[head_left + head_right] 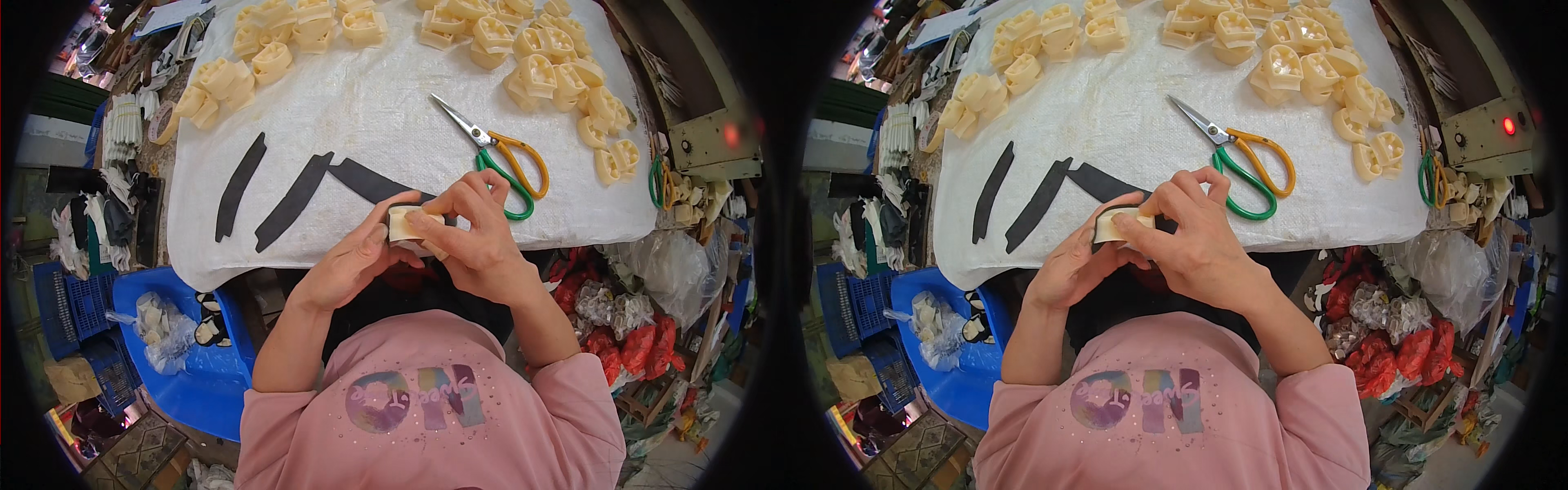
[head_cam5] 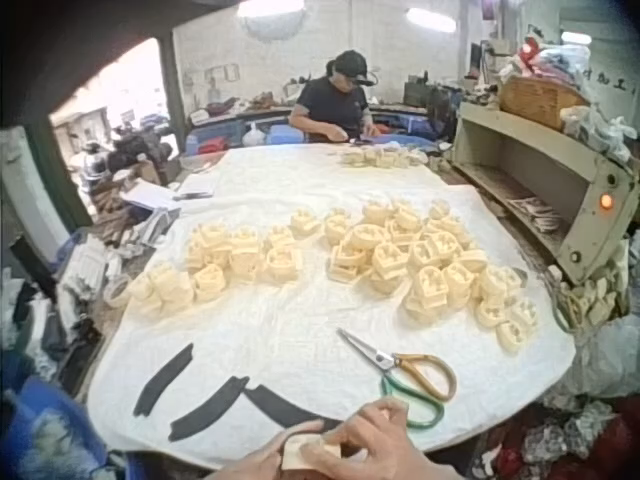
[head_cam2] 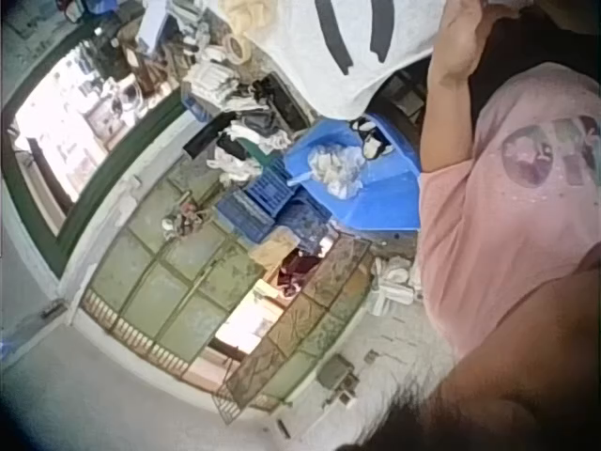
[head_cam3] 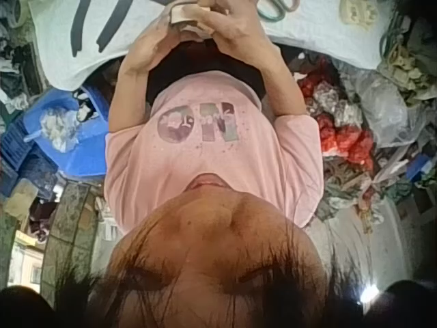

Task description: Assembling and trimming plastic shoe components with adhesive strips.

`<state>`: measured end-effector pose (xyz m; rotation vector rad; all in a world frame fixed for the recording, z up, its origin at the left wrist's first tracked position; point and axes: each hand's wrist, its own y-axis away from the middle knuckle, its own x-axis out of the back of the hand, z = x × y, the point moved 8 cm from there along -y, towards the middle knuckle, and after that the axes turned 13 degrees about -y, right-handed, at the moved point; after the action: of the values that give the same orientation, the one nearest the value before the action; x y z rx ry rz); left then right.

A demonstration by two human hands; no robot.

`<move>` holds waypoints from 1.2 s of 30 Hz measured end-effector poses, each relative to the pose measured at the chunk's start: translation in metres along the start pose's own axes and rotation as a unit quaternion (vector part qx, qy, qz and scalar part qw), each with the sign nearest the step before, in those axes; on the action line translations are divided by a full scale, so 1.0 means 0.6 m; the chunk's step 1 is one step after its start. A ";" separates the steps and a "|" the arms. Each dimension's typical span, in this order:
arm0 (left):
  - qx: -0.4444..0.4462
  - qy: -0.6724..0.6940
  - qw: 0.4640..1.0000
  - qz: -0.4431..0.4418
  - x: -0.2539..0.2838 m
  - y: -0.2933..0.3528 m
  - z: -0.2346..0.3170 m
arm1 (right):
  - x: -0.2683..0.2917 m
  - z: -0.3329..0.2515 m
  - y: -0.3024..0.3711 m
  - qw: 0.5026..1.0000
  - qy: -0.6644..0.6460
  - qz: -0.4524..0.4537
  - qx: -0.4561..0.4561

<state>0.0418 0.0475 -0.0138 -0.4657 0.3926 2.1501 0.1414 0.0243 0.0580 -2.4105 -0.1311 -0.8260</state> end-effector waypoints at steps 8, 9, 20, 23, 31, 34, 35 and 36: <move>0.080 -0.009 0.996 0.028 -0.006 -0.005 -0.005 | -0.001 -0.006 0.000 0.996 -0.082 -0.027 0.020; 0.092 -0.024 0.994 0.044 -0.003 -0.005 -0.006 | -0.002 -0.008 -0.003 0.997 -0.069 -0.033 0.014; -0.165 -0.252 0.918 0.259 0.044 0.033 0.053 | 0.015 0.015 0.002 0.996 -0.092 0.011 -0.014; -0.189 -0.241 0.913 0.270 0.028 0.041 0.053 | 0.014 0.019 0.004 0.994 -0.106 0.000 -0.030; -0.255 -0.356 0.858 0.270 0.014 0.037 0.079 | 0.002 0.019 0.009 0.986 -0.159 -0.033 -0.038; -0.255 -0.472 0.799 0.271 -0.006 0.037 0.095 | 0.000 0.020 0.013 0.985 -0.164 -0.039 -0.043; -0.256 -0.472 0.799 0.271 -0.008 0.035 0.096 | 0.002 0.019 0.014 0.985 -0.164 -0.039 -0.043; -0.276 -0.511 0.768 0.271 -0.017 0.035 0.102 | 0.001 0.019 0.014 0.986 -0.154 -0.050 -0.045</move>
<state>0.0187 0.0553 0.0470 0.6398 -0.8428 2.6784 0.1504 0.0237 0.0470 -2.6216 -0.3426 -0.5050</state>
